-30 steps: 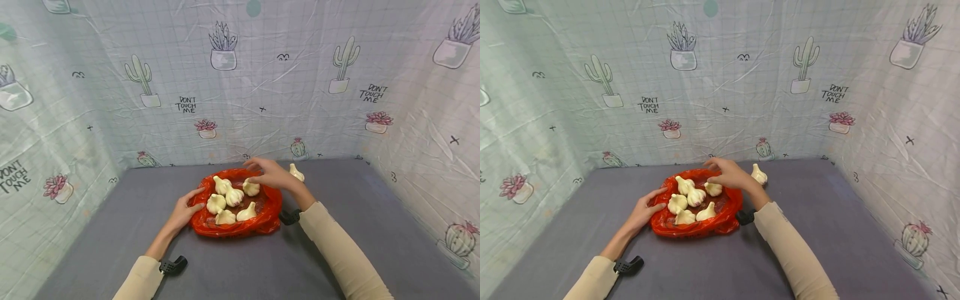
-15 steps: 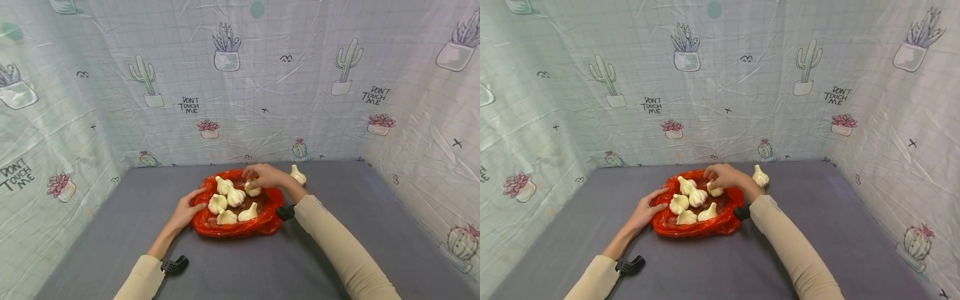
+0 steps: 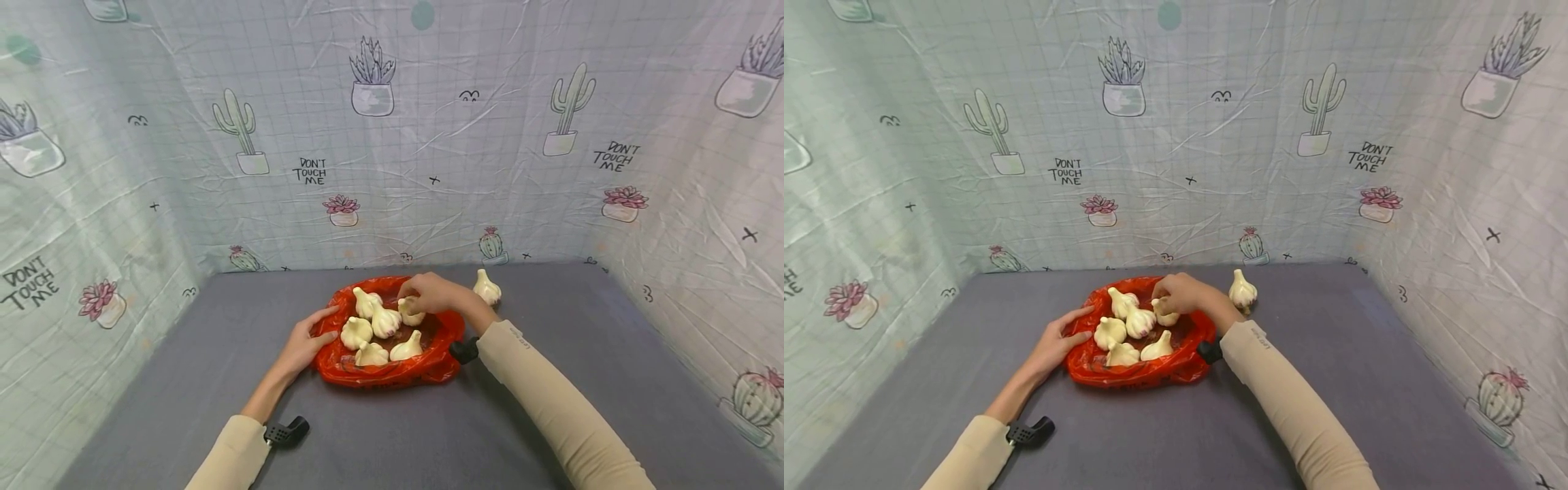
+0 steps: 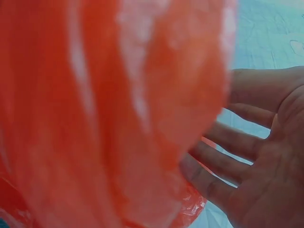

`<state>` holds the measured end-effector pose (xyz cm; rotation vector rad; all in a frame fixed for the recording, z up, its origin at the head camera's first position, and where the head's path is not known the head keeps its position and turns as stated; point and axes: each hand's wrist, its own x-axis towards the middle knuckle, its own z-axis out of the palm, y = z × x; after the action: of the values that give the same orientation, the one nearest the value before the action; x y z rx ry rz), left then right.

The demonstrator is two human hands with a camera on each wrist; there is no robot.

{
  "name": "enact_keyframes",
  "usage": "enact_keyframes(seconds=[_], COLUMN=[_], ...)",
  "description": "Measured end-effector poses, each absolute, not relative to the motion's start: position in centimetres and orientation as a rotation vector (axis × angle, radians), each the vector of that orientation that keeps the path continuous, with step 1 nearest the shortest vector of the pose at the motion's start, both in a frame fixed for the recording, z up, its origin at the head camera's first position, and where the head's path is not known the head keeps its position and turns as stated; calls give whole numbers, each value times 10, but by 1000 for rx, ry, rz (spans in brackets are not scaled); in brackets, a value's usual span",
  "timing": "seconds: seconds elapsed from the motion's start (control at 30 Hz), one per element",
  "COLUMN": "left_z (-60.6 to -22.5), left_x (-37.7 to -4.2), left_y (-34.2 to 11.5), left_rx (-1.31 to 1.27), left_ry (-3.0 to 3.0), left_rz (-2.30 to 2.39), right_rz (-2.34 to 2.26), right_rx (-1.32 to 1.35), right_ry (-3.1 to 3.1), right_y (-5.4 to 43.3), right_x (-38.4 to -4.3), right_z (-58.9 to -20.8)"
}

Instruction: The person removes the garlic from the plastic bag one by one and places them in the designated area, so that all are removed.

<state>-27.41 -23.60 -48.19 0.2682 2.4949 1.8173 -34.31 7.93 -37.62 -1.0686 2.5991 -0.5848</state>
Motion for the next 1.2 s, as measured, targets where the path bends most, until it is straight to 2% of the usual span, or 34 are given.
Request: enact_keyframes(seconds=[0.7,1.2], left_z=[-482,-481], left_x=[-275,-273], left_y=[-236,-236], left_rx=[256,261], left_ry=[2515,2527], left_rz=[1816,1795], right_rz=[-622,-815], right_rx=[-1161,-1162], right_ry=[2641,2696], right_y=[78,95], right_x=[-343,-331], right_z=[-384,-362])
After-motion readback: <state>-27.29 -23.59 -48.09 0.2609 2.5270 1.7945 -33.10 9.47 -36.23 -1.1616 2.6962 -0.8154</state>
